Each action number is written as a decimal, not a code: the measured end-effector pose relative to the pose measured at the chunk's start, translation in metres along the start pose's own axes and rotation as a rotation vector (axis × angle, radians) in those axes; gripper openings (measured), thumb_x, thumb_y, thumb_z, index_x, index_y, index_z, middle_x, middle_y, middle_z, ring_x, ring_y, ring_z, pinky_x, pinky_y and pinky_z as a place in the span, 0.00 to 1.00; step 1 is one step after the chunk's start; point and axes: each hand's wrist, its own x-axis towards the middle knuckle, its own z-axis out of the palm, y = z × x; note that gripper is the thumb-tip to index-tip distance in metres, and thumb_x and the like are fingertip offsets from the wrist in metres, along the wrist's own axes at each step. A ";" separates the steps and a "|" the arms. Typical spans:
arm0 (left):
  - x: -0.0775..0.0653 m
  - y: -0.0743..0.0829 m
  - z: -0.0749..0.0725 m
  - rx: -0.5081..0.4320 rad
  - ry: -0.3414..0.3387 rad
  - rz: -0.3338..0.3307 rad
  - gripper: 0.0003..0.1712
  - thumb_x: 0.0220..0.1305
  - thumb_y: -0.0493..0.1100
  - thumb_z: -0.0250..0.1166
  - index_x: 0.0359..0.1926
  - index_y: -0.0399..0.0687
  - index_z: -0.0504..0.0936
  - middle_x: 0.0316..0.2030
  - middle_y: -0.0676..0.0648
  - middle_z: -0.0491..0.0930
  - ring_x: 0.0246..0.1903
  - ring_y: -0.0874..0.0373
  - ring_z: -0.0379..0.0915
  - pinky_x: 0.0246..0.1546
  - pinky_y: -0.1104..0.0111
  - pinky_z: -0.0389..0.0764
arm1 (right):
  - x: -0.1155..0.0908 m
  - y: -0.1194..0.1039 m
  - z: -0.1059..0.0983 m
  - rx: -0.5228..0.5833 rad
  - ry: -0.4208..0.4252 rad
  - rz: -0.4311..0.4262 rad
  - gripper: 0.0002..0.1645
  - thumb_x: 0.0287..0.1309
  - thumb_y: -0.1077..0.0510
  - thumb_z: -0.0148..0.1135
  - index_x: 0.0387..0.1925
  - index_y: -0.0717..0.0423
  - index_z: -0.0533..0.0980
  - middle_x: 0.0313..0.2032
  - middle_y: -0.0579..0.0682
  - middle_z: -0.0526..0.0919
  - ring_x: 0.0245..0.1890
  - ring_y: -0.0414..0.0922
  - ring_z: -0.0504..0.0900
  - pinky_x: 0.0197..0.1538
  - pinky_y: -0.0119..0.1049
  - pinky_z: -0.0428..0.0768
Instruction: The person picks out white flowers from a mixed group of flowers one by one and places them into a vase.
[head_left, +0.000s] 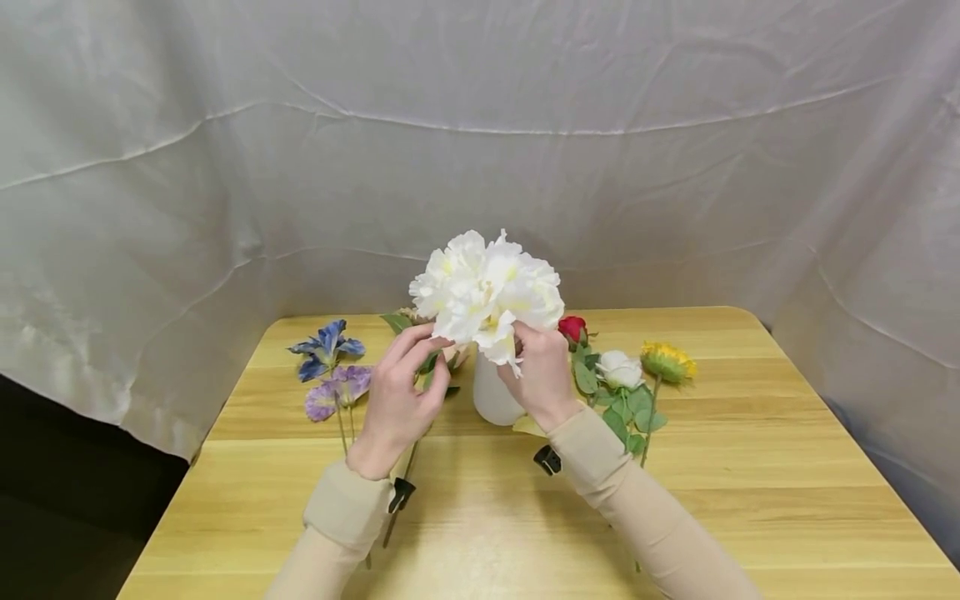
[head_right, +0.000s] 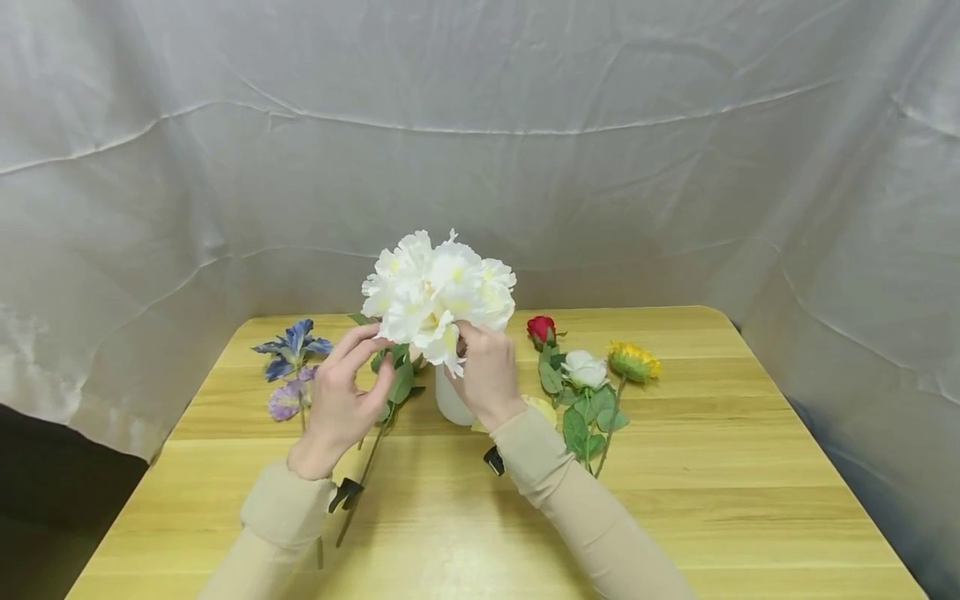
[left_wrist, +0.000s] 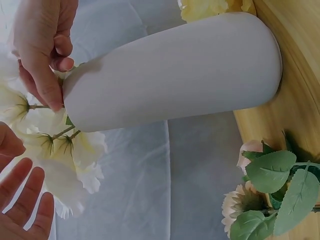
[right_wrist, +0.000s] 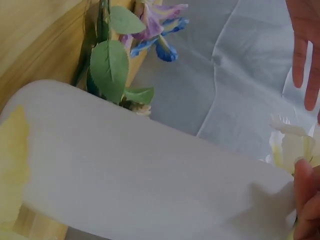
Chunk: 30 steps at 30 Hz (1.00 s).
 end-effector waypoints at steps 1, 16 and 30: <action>0.000 0.000 0.000 0.002 -0.002 0.000 0.10 0.57 0.32 0.58 0.39 0.41 0.83 0.45 0.42 0.79 0.45 0.49 0.75 0.42 0.58 0.80 | 0.000 0.000 0.000 0.011 0.011 0.002 0.09 0.37 0.69 0.62 0.28 0.62 0.80 0.18 0.52 0.81 0.17 0.43 0.80 0.20 0.31 0.80; -0.002 -0.001 0.000 0.000 -0.001 -0.004 0.11 0.58 0.31 0.58 0.41 0.40 0.83 0.48 0.43 0.79 0.49 0.49 0.75 0.46 0.60 0.80 | 0.001 0.003 0.004 0.184 0.261 0.001 0.08 0.45 0.61 0.60 0.15 0.56 0.76 0.10 0.47 0.75 0.11 0.39 0.74 0.13 0.31 0.71; -0.009 -0.004 0.004 0.000 -0.051 -0.031 0.12 0.58 0.31 0.58 0.42 0.40 0.82 0.41 0.46 0.82 0.40 0.53 0.79 0.38 0.63 0.82 | 0.000 0.000 0.006 0.066 0.158 0.009 0.12 0.42 0.70 0.58 0.12 0.54 0.70 0.11 0.46 0.68 0.12 0.39 0.64 0.13 0.31 0.66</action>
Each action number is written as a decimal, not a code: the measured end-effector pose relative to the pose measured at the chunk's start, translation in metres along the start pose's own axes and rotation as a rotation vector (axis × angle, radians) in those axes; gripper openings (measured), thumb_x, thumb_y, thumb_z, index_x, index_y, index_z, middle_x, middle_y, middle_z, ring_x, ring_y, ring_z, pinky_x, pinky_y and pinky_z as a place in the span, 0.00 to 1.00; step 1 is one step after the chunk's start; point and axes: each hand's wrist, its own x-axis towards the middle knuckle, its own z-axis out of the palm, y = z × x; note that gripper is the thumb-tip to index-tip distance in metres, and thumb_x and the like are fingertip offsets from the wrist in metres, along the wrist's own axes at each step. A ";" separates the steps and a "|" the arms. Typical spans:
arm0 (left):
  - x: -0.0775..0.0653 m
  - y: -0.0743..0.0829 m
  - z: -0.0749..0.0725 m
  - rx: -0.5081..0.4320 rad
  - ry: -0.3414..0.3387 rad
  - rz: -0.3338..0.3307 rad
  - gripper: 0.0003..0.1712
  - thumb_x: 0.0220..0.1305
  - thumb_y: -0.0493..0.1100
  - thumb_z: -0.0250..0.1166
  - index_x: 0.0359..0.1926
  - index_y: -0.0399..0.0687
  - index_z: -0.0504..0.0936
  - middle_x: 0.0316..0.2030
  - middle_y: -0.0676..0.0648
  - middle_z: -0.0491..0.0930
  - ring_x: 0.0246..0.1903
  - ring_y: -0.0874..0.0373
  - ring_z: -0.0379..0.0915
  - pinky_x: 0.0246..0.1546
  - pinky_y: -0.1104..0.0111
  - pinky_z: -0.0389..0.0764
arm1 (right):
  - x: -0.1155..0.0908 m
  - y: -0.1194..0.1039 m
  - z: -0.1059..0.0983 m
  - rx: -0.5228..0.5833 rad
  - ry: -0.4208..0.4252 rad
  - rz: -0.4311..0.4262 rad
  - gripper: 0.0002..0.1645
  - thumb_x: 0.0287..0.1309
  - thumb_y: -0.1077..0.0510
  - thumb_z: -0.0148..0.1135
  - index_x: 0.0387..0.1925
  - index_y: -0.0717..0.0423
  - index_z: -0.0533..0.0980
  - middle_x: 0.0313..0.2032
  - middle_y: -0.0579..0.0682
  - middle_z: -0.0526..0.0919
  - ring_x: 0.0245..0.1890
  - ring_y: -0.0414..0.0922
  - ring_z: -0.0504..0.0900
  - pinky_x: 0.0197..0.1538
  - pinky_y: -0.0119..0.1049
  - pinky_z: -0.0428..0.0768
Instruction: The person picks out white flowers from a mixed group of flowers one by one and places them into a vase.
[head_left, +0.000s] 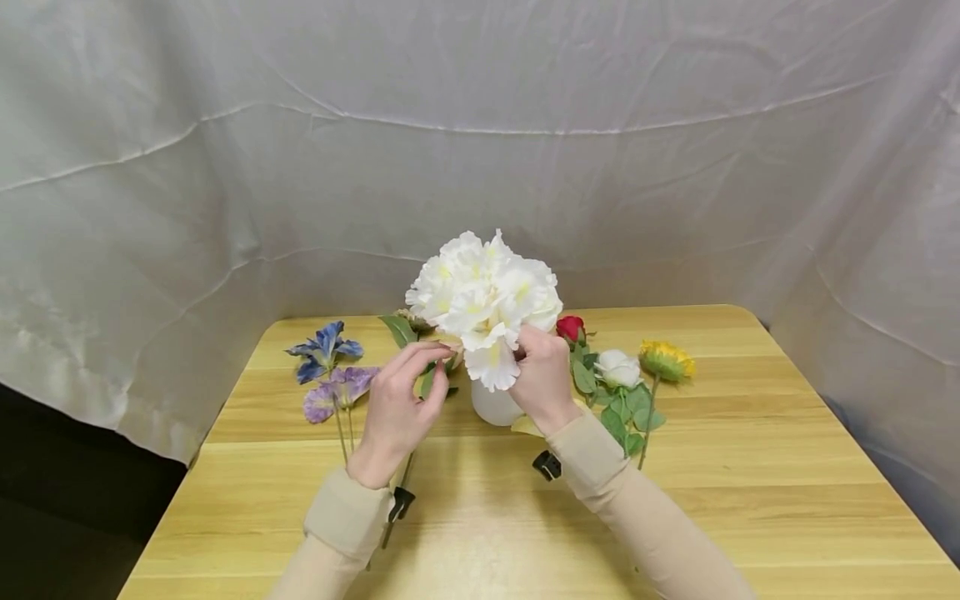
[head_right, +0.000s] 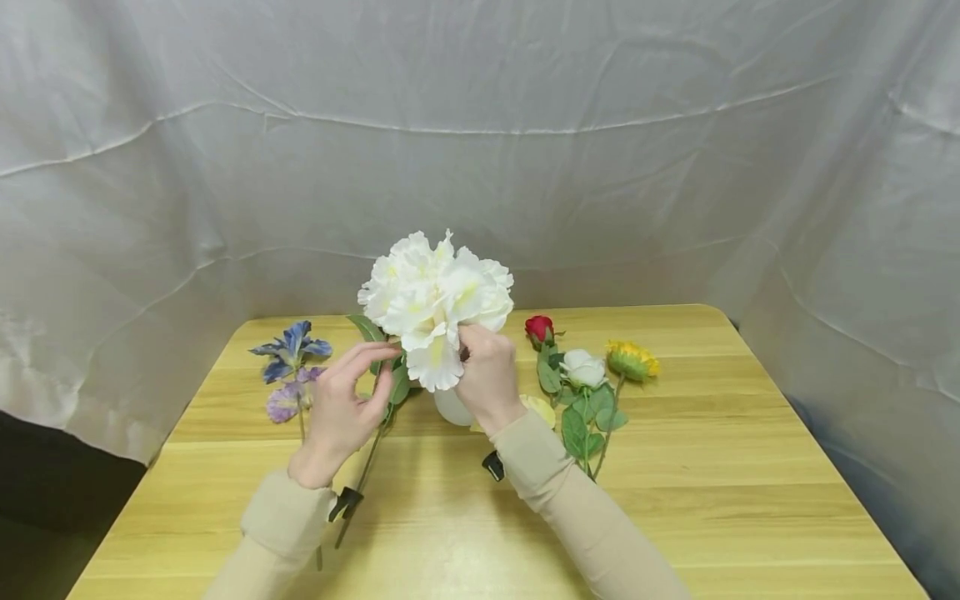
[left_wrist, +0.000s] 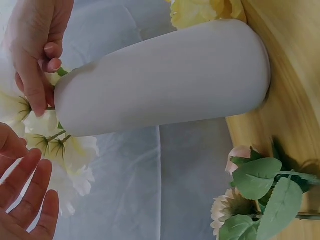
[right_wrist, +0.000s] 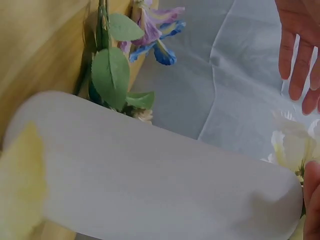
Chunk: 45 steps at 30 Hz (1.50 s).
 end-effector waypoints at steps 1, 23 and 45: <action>-0.001 0.000 0.000 0.001 -0.004 -0.002 0.12 0.58 0.31 0.58 0.42 0.40 0.82 0.41 0.46 0.82 0.40 0.53 0.79 0.38 0.62 0.82 | -0.001 0.000 -0.001 0.016 -0.003 0.000 0.11 0.41 0.71 0.58 0.13 0.55 0.72 0.12 0.47 0.69 0.12 0.39 0.66 0.13 0.31 0.67; -0.028 0.015 -0.007 0.124 -0.099 0.086 0.14 0.54 0.33 0.61 0.43 0.43 0.82 0.42 0.48 0.82 0.41 0.54 0.77 0.42 0.62 0.80 | -0.041 0.015 -0.045 0.265 -0.121 0.164 0.17 0.47 0.75 0.62 0.41 0.63 0.81 0.36 0.55 0.84 0.27 0.44 0.82 0.23 0.25 0.80; -0.028 0.069 0.046 0.315 -0.322 0.437 0.20 0.57 0.43 0.59 0.52 0.48 0.78 0.54 0.46 0.76 0.52 0.53 0.72 0.57 0.62 0.73 | -0.068 0.056 -0.148 0.055 -0.558 0.510 0.12 0.62 0.61 0.58 0.48 0.58 0.77 0.43 0.55 0.82 0.40 0.47 0.81 0.37 0.35 0.83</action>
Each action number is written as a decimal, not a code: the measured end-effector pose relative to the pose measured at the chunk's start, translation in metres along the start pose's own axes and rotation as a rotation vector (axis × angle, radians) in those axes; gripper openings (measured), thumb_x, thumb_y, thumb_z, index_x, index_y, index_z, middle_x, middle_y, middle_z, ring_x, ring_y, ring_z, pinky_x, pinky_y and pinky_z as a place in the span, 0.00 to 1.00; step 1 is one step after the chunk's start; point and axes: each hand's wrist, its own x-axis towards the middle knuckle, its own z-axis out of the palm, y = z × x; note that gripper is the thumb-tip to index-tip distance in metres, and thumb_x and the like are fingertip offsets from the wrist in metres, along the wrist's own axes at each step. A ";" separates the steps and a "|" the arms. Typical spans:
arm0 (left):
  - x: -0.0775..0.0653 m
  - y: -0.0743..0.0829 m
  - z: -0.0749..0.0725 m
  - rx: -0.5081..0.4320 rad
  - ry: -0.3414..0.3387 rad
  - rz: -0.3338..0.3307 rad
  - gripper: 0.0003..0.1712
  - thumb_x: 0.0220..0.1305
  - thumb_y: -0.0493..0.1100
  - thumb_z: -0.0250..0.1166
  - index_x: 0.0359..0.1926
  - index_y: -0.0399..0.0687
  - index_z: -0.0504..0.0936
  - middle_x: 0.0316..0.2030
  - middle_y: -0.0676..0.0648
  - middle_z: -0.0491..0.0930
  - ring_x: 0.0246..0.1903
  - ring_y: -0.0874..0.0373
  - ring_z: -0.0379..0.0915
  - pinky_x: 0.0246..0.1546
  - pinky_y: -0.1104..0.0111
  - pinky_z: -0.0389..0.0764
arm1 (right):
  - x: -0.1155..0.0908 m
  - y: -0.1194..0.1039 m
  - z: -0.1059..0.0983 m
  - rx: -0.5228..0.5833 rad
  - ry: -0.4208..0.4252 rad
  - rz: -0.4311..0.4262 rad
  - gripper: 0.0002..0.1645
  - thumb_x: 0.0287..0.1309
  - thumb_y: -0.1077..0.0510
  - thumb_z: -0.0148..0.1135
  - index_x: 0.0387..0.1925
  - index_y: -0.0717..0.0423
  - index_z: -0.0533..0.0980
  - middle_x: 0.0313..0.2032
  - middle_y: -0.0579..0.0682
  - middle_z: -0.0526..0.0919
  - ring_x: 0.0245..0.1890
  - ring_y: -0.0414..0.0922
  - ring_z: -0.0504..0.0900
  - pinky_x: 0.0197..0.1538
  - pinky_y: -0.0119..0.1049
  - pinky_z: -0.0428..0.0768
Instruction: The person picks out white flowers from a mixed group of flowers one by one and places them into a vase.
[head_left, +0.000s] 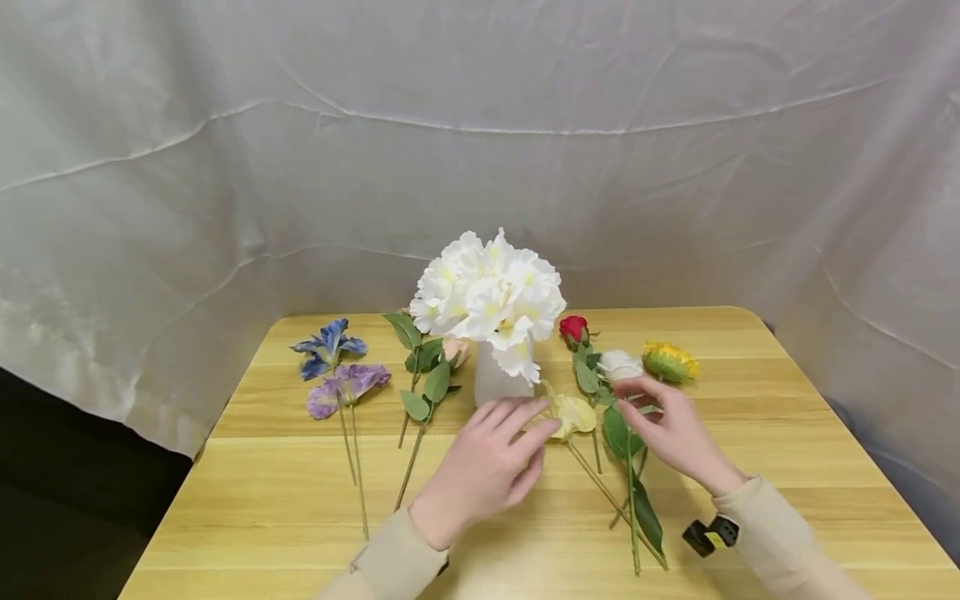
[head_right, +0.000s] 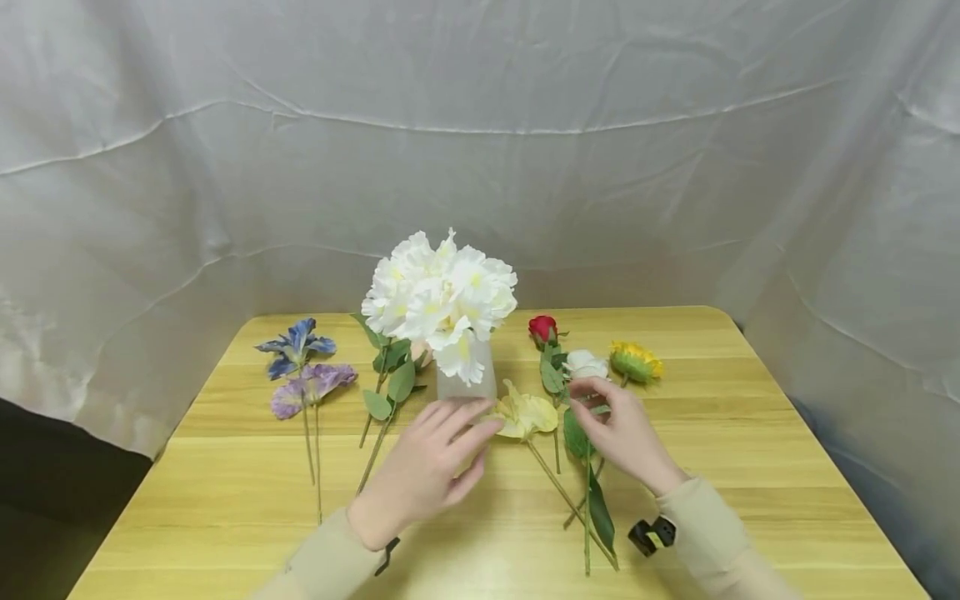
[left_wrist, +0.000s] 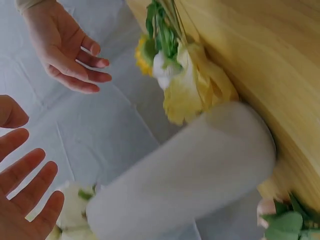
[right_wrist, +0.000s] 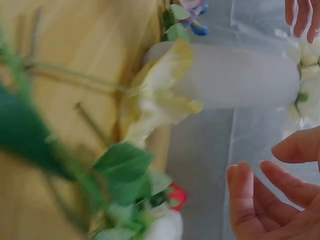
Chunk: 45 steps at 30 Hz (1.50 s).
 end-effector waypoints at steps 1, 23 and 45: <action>0.001 0.002 0.003 0.004 -0.018 0.004 0.20 0.58 0.43 0.59 0.53 0.48 0.77 0.55 0.46 0.75 0.53 0.53 0.72 0.58 0.62 0.72 | -0.003 0.003 -0.002 -0.012 -0.011 0.015 0.13 0.62 0.61 0.58 0.48 0.59 0.77 0.43 0.55 0.82 0.40 0.47 0.81 0.37 0.35 0.83; 0.013 0.026 0.058 0.047 -0.351 -0.018 0.21 0.61 0.48 0.59 0.56 0.55 0.74 0.59 0.50 0.70 0.55 0.55 0.68 0.57 0.61 0.73 | -0.024 0.051 -0.011 0.195 -0.287 0.292 0.21 0.64 0.58 0.57 0.52 0.71 0.72 0.50 0.68 0.76 0.39 0.54 0.82 0.37 0.38 0.84; 0.013 0.031 0.065 -0.036 -0.390 -0.033 0.21 0.60 0.47 0.60 0.55 0.55 0.75 0.58 0.50 0.70 0.52 0.56 0.70 0.52 0.63 0.74 | -0.009 0.070 -0.003 0.195 -0.478 0.371 0.23 0.64 0.54 0.56 0.52 0.69 0.73 0.35 0.58 0.81 0.28 0.50 0.79 0.28 0.37 0.80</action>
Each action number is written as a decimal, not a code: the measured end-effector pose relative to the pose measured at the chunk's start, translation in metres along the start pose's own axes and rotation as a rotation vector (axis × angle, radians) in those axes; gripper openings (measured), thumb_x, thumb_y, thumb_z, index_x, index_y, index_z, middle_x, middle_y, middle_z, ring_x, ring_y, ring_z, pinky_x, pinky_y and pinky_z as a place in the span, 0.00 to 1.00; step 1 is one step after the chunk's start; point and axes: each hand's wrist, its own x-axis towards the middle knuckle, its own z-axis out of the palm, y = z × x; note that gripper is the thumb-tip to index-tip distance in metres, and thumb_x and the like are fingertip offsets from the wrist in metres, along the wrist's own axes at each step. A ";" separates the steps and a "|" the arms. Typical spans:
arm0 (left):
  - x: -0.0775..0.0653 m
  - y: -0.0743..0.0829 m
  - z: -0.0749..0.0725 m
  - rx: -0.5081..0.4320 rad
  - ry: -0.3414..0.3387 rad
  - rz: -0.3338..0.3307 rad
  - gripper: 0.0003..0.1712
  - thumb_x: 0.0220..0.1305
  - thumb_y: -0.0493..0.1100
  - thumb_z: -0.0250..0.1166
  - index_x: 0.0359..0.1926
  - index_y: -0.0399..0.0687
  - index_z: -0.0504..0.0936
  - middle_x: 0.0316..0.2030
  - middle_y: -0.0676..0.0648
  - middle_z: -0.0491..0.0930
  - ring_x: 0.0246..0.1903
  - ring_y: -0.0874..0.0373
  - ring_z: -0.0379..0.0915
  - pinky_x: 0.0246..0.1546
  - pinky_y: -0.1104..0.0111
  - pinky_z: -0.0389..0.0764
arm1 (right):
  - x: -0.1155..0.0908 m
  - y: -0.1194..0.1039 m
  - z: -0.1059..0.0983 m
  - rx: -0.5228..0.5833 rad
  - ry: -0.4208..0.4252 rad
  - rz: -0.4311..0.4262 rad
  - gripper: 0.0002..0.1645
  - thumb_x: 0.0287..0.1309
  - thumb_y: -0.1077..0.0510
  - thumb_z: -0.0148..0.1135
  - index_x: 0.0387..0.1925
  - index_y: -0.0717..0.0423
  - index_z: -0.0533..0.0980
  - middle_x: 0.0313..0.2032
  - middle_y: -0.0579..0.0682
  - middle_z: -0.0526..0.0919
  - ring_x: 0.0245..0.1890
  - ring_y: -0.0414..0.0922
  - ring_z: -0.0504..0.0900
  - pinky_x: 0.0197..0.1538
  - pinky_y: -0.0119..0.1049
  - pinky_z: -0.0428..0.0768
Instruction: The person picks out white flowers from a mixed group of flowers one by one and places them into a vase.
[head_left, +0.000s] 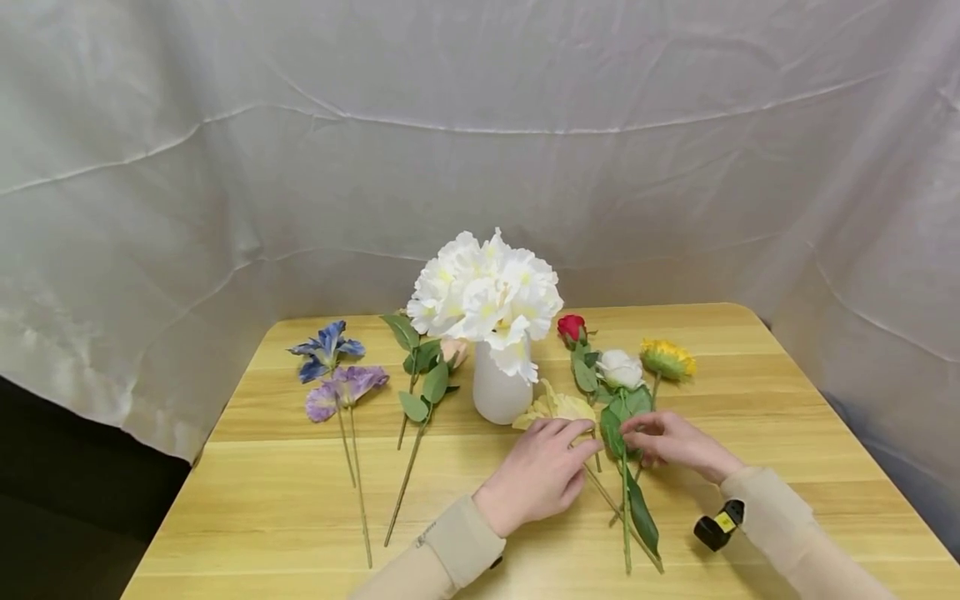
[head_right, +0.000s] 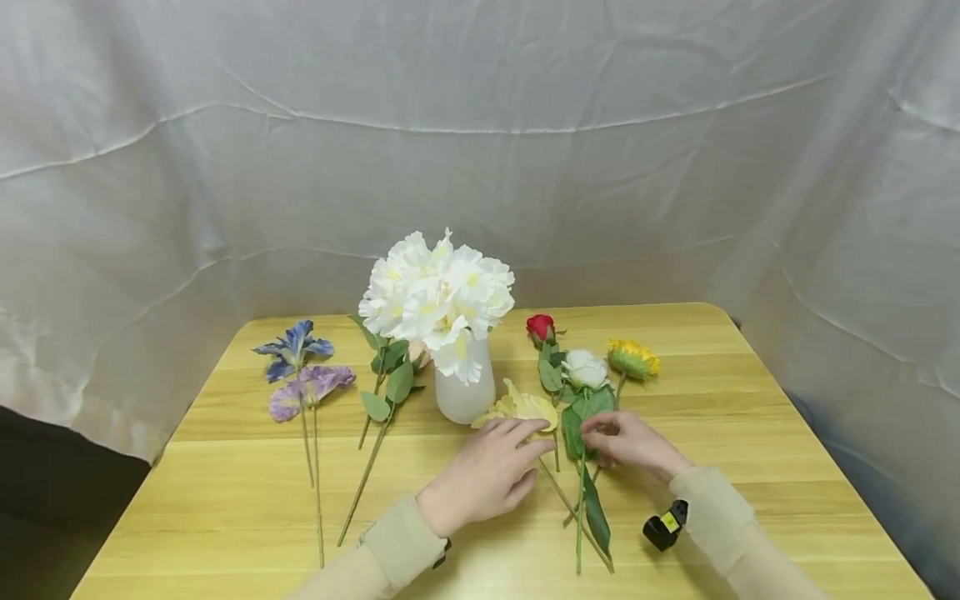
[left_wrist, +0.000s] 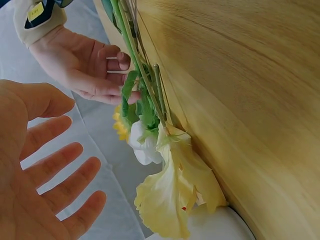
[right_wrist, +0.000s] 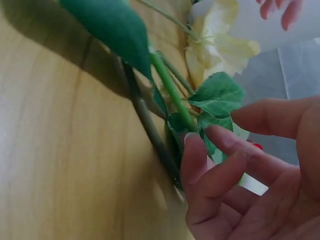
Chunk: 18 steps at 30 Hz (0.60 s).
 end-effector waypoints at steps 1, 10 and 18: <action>0.000 0.000 0.000 -0.001 -0.002 -0.003 0.21 0.60 0.47 0.60 0.55 0.55 0.75 0.58 0.50 0.70 0.52 0.56 0.70 0.52 0.63 0.74 | 0.000 0.000 0.001 -0.011 -0.012 -0.008 0.22 0.64 0.55 0.56 0.51 0.69 0.73 0.33 0.57 0.81 0.28 0.50 0.79 0.28 0.38 0.81; -0.001 -0.001 0.001 -0.002 -0.006 -0.012 0.21 0.61 0.46 0.60 0.56 0.56 0.75 0.58 0.50 0.70 0.51 0.57 0.70 0.53 0.63 0.74 | 0.002 0.004 0.006 -0.036 -0.016 -0.028 0.15 0.65 0.56 0.55 0.41 0.65 0.79 0.31 0.55 0.80 0.27 0.49 0.79 0.30 0.38 0.81; -0.002 -0.004 0.001 0.008 0.003 -0.008 0.22 0.60 0.47 0.60 0.57 0.56 0.74 0.58 0.50 0.70 0.51 0.57 0.70 0.55 0.64 0.74 | -0.003 0.004 0.011 0.019 0.199 -0.004 0.22 0.64 0.53 0.57 0.48 0.70 0.76 0.32 0.57 0.82 0.29 0.49 0.80 0.29 0.37 0.82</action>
